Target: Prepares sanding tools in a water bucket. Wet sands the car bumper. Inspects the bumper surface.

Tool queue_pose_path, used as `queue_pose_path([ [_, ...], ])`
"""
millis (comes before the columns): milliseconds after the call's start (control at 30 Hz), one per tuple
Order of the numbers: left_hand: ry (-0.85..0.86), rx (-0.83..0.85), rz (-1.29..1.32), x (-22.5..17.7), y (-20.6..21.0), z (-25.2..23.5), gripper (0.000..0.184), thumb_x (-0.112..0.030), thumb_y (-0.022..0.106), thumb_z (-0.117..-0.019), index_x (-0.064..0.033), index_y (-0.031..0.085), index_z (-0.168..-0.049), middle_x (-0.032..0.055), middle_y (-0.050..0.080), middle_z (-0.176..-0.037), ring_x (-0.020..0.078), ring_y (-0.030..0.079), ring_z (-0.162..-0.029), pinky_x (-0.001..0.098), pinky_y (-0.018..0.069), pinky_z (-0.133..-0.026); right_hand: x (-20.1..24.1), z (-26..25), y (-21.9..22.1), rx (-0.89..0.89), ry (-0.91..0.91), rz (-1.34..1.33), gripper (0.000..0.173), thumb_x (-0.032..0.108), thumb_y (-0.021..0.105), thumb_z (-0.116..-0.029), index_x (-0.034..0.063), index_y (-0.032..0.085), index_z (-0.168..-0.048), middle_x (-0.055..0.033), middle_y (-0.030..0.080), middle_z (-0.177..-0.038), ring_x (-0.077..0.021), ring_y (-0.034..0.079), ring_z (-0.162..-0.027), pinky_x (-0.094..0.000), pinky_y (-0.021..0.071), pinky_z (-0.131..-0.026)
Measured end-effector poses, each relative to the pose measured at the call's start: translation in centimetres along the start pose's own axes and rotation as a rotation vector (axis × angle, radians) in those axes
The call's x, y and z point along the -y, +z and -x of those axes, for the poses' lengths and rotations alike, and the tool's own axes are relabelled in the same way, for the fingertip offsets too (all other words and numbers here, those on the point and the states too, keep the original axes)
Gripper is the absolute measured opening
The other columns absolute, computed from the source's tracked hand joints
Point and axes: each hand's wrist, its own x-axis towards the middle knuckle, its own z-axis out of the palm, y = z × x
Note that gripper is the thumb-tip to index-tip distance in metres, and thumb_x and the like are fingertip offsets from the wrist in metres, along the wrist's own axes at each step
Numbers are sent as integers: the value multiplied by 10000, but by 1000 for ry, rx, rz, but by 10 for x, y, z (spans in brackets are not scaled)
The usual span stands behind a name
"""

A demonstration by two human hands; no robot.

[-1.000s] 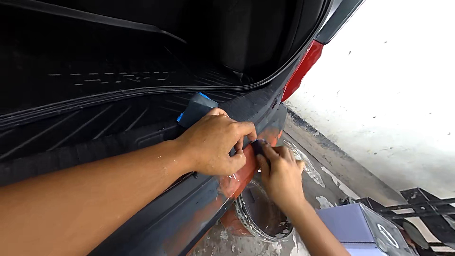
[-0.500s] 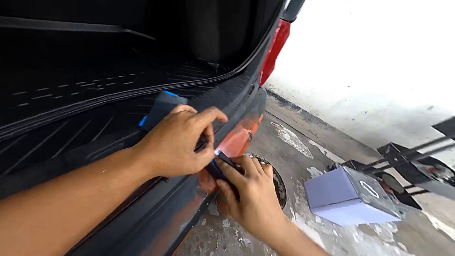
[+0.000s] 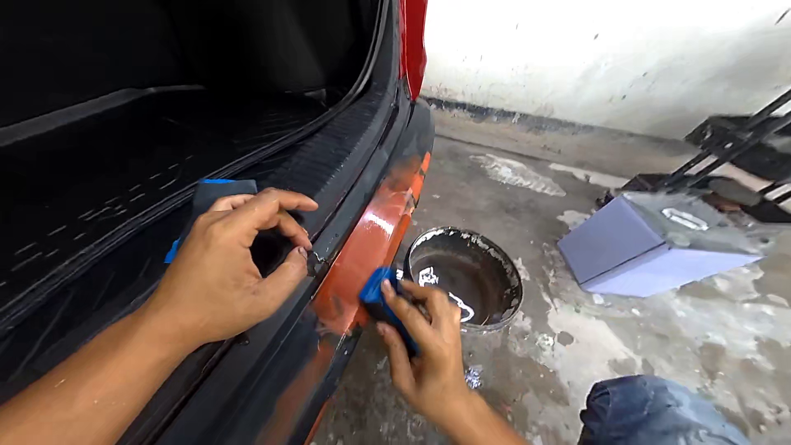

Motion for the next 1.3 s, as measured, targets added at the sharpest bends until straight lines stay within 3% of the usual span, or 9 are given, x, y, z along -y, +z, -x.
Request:
queue_pose_path([
  [133, -12, 37, 20, 1, -1, -3, 473, -318, 613, -875, -142, 621, -1314, -115, 748, -972, 50, 693, -976, 385, 564, -938, -37, -56, 1, 44, 98, 61, 438, 387, 607, -983, 266, 650, -1402, -95, 634, -1199, -266, 600, -1057, -504, 483, -823],
  [233, -12, 30, 10, -3, 1, -3, 472, -327, 610, -868, -153, 622, -1306, -119, 745, -972, 53, 686, -969, 396, 549, -920, -6, -50, -6, 69, 225, 20, 474, 383, 586, -1012, 244, 586, -1465, -103, 595, -1222, -274, 579, -1095, -517, 502, -866],
  [367, 17, 12, -2, -6, 2, -5, 449, -320, 608, -861, -149, 648, -1275, -140, 741, -966, 22, 680, -988, 481, 474, -1058, 25, -1, -13, 100, 29, 6, 387, 396, 590, -993, 311, 671, -1362, -81, 667, -1215, -236, 624, -1055, -459, 515, -829],
  [567, 31, 23, 13, -10, 2, -1, 439, -293, 605, -847, -153, 648, -1261, -133, 737, -956, 22, 669, -973, 446, 493, -1001, -9, -50, -4, 88, 218, 75, 473, 385, 570, -1023, 236, 580, -1471, -115, 597, -1197, -278, 584, -1069, -495, 511, -835],
  [767, 28, 31, 66, -5, 3, -4, 417, -254, 610, -849, -139, 652, -1247, -129, 733, -943, 0, 680, -920, 323, 573, -905, 14, 5, -7, 83, -60, -22, 409, 368, 597, -988, 242, 662, -1373, -125, 647, -1153, -237, 629, -1011, -427, 558, -802],
  [967, 42, 33, 133, -12, 4, -2, 423, -205, 625, -835, -101, 636, -1245, -89, 734, -934, 18, 692, -885, 268, 600, -846, 28, -4, -4, 51, 61, -43, 484, 320, 578, -1005, 184, 578, -1469, -117, 578, -1222, -232, 582, -1077, -423, 551, -837],
  [1067, 42, 26, 137, -8, 5, -7, 414, -204, 624, -838, -116, 647, -1242, -110, 735, -912, -7, 686, -866, 239, 593, -816, 22, 12, -4, 57, -45, -36, 441, 366, 590, -988, 233, 634, -1406, -118, 617, -1164, -217, 606, -1018, -403, 544, -796],
  [1167, 35, 61, 152, -9, 4, -6, 413, -202, 626, -857, -104, 632, -1258, -82, 733, -942, 7, 693, -882, 237, 603, -823, 11, -37, 12, -32, -48, -15, 430, 336, 597, -975, 141, 685, -1348, -146, 603, -1089, -262, 580, -990, -424, 509, -805],
  [1300, 57, 33, 147, -15, 4, -4, 408, -193, 634, -840, -97, 639, -1237, -77, 725, -924, 17, 686, -868, 251, 599, -818, 27, -12, -4, 67, -18, -42, 479, 300, 558, -1013, 156, 577, -1469, -131, 584, -1240, -243, 572, -1106, -435, 529, -879],
])
